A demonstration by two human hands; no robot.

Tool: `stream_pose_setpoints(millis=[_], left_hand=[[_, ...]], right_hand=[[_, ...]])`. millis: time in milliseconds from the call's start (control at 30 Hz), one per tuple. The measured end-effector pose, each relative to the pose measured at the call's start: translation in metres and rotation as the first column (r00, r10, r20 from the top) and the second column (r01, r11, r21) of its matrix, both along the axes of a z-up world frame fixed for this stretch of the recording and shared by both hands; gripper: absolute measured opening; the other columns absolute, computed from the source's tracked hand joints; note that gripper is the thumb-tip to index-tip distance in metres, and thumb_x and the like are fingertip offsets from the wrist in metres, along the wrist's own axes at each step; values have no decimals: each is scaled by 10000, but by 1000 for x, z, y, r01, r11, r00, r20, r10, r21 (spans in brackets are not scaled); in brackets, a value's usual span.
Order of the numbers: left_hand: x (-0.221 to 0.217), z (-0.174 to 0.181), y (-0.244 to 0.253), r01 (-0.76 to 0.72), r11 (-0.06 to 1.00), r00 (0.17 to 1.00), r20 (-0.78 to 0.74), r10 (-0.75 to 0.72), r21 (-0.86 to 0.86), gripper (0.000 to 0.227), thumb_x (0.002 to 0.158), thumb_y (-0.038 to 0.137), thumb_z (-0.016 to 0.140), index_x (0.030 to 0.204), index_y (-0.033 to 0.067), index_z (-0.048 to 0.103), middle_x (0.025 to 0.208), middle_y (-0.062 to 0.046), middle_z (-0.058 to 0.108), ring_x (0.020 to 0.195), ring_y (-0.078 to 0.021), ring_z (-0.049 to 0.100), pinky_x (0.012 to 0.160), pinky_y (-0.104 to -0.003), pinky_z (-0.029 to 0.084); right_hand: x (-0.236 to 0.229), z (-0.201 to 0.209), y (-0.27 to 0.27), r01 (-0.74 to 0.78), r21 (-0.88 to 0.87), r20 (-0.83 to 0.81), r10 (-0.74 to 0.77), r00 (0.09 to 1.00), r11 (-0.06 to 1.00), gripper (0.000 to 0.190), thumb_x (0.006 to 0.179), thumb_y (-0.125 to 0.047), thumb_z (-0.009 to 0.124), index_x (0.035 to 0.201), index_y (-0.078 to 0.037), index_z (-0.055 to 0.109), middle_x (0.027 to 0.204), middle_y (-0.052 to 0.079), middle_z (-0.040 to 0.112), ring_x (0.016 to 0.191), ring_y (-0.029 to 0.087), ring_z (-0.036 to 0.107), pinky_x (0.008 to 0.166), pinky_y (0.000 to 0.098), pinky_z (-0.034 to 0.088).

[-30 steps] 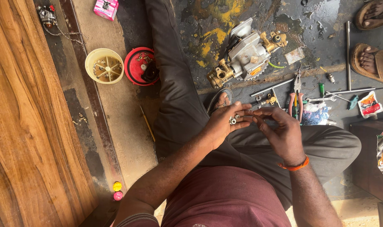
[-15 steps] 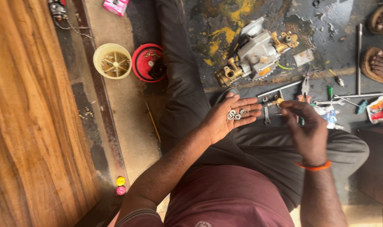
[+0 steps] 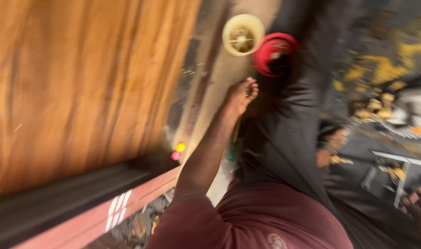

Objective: The person sits on the floor and uses a T-handle wrench to loosen and remove bolts from a small engine component. They then handle several small metal parts, including washers and a bolt, inspecting them by hand.

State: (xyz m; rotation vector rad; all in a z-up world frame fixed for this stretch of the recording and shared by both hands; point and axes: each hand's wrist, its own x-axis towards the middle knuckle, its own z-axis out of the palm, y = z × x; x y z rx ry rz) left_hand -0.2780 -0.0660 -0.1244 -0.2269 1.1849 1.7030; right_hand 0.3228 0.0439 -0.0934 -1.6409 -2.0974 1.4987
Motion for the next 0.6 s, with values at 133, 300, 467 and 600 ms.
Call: stream_pose_setpoints(millis=[133,300,467,600], left_hand=[[-98,-33,-83,-220,975,881,-437,181,-39,161,879,34,745,760,65,641,670,-42,580,572,-160,573,535,-320,534],[-164,-20,-139,-445,547,485,-704,-519,-710,127,901,107,666,814,38,729,781,-145,701,716,-249,688,611,-392,541],[-178,-21,-149,-540,350,292,-561,-775,-766,123,986,114,622,976,54,728,1041,-208,734,984,-362,716,853,-488,583],[-185,-25,-139,-478,326,293,-498,-816,-816,262,934,26,564,1178,63,654,1373,-222,566,1085,-415,645,924,-507,544]], right_hand=[[-13,-23,1,141,-51,-101,-146,984,989,403,976,-247,803,972,14,497,746,155,613,614,229,618,601,363,524],[-26,-17,0,237,-173,-66,-251,966,956,484,993,-289,816,878,48,489,706,174,604,545,249,604,523,400,513],[-38,12,-6,271,-102,72,-265,962,957,563,986,-361,783,1285,25,503,1100,256,607,999,373,593,779,503,521],[-46,19,-1,291,-78,172,-275,946,953,764,966,-430,759,1540,1,497,1362,328,584,1317,479,558,967,587,504]])
